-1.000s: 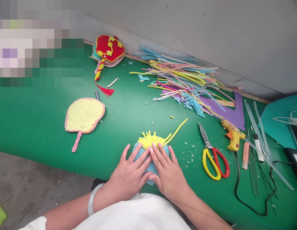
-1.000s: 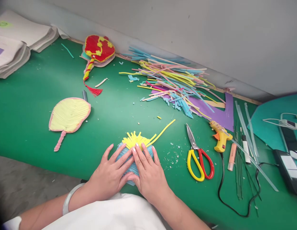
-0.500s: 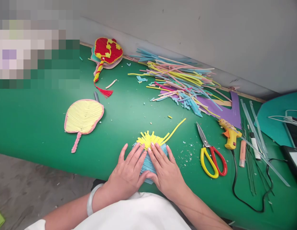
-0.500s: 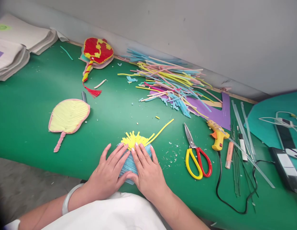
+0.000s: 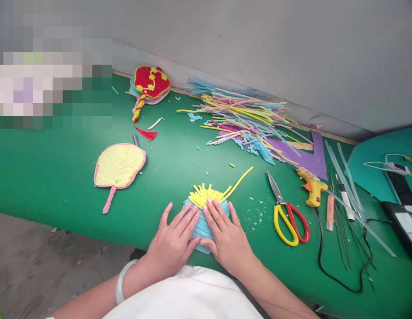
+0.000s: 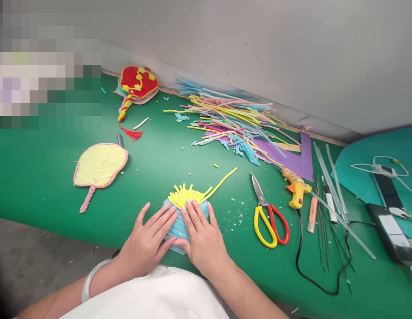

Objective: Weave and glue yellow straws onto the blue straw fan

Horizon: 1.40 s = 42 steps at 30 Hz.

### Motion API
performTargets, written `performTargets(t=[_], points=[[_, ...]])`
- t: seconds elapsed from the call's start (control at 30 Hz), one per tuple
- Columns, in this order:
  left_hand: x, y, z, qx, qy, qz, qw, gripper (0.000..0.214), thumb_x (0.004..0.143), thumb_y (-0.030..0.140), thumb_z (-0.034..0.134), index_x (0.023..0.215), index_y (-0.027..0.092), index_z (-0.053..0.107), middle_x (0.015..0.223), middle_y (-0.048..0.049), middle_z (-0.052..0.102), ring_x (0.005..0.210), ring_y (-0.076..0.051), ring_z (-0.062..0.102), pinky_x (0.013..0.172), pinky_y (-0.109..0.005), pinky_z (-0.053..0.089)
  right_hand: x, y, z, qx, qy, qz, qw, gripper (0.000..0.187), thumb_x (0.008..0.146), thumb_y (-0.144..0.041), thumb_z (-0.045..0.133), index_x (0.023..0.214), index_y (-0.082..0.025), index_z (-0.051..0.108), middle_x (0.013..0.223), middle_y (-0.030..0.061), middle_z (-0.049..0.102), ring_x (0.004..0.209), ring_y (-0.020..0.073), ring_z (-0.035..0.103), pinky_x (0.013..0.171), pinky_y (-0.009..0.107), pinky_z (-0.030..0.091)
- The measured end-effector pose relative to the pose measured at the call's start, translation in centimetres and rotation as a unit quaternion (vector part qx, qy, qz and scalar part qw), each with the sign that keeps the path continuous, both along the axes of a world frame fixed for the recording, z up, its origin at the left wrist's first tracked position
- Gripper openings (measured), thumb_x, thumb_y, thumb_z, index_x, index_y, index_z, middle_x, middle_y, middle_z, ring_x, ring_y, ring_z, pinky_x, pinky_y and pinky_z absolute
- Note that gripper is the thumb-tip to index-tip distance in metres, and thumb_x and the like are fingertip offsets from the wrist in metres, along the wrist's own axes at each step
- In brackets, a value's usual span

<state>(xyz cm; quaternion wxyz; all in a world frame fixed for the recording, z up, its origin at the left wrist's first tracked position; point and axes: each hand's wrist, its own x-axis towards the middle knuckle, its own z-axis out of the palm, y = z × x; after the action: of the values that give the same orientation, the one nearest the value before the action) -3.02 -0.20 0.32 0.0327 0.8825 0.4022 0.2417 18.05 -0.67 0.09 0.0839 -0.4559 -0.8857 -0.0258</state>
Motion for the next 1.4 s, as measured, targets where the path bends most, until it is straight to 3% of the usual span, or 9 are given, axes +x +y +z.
performTargets(t=[0.4,0.67,1.4], points=[[0.3,0.1,0.1,0.005,0.055,0.019,0.998,0.047,0.103,0.034,0.043,0.144,0.012,0.05,0.145,-0.0119,0.057,0.14,-0.027,0.047,0.125,-0.055,0.002,-0.1,-0.1,0.1,-0.009,-0.007,-0.009,1.0,0.073,0.101,-0.061,0.033,0.153,-0.009,0.038,0.161,0.013,0.034,0.151,0.0275,0.025,0.123,0.055,0.013],[1.0,0.0,-0.2,0.0,0.015,0.044,0.999,0.041,0.103,0.035,0.046,0.136,0.012,0.058,0.14,-0.0089,0.062,0.136,-0.026,0.052,0.126,-0.054,0.002,-0.2,-0.1,0.1,-0.004,-0.005,-0.01,1.0,0.073,0.101,-0.062,0.032,0.152,-0.01,0.04,0.16,0.0126,0.036,0.15,0.0274,0.028,0.123,0.055,0.012],[0.7,0.7,0.1,0.016,0.071,0.022,0.997,0.047,0.104,0.038,0.042,0.141,0.01,0.052,0.146,-0.013,0.056,0.139,-0.027,0.048,0.125,-0.057,-0.003,-0.3,-0.1,0.3,-0.005,-0.008,-0.019,1.0,0.068,0.102,-0.058,0.036,0.152,-0.011,0.04,0.16,0.0112,0.037,0.148,0.0265,0.032,0.123,0.054,0.011]])
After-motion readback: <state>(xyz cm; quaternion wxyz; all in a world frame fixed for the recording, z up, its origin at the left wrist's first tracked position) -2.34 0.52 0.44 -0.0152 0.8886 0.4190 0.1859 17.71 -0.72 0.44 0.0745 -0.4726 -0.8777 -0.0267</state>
